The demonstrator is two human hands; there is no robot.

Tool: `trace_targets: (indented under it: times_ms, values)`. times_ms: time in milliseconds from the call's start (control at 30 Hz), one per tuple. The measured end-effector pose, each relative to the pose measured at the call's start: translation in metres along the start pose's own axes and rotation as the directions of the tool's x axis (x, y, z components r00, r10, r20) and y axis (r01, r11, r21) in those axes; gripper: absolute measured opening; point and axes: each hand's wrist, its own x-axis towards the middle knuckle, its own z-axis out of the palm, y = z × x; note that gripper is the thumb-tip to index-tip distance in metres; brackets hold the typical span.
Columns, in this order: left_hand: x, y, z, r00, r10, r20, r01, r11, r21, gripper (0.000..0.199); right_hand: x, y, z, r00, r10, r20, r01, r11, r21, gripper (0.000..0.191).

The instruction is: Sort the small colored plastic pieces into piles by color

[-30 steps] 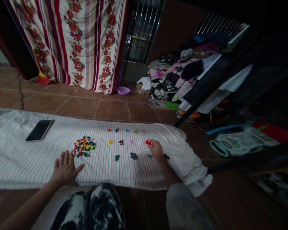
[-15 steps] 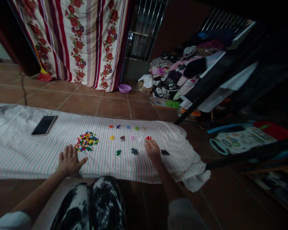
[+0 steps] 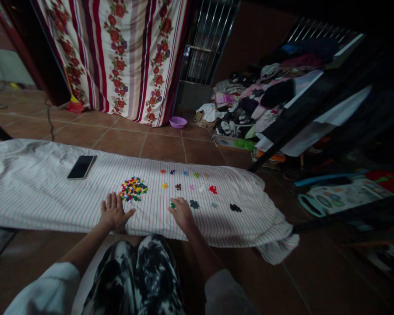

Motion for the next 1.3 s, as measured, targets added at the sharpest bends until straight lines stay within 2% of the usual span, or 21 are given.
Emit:
trace_targets:
  times_ms: [133,367,500,700,900,1133,1300]
  values:
    - [0.000,0.000,0.001,1.000,0.009,0.003,-0.009,1.000,0.006,0.103,0.002,-0.006,0.006,1.000,0.013,0.026,-0.013,1.000,-0.003,0.020]
    - [-0.002,0.000,-0.002,1.000,0.025,-0.016,-0.025,1.000,-0.018,0.104,0.011,-0.036,0.018,0.991,-0.113,0.076,0.109,0.992,0.061,0.017]
    - [-0.002,0.000,-0.001,0.999,0.028,-0.032,-0.029,0.999,-0.032,0.104,0.012,-0.048,0.018,0.991,-0.112,0.072,0.110,0.993,0.031,0.017]
    - [-0.002,0.001,-0.003,1.000,0.023,-0.012,-0.023,1.000,-0.013,0.105,0.004,-0.046,0.019,0.993,-0.115,0.034,0.111,0.989,0.094,0.027]
    - [-0.003,0.002,-0.005,1.000,0.013,0.003,-0.013,1.000,-0.016,0.103,0.007,-0.042,0.018,0.995,-0.097,0.009,0.096,0.988,0.123,0.025]
    - [-0.004,0.002,-0.007,1.000,0.017,0.000,-0.017,0.999,-0.030,0.104,0.008,-0.038,0.018,0.990,-0.142,0.015,0.138,0.981,0.136,0.026]
    - [-0.002,0.001,-0.005,1.000,0.013,-0.006,-0.013,0.999,-0.033,0.104,0.009,-0.027,0.020,0.988,-0.139,-0.070,0.150,0.968,0.201,0.021]
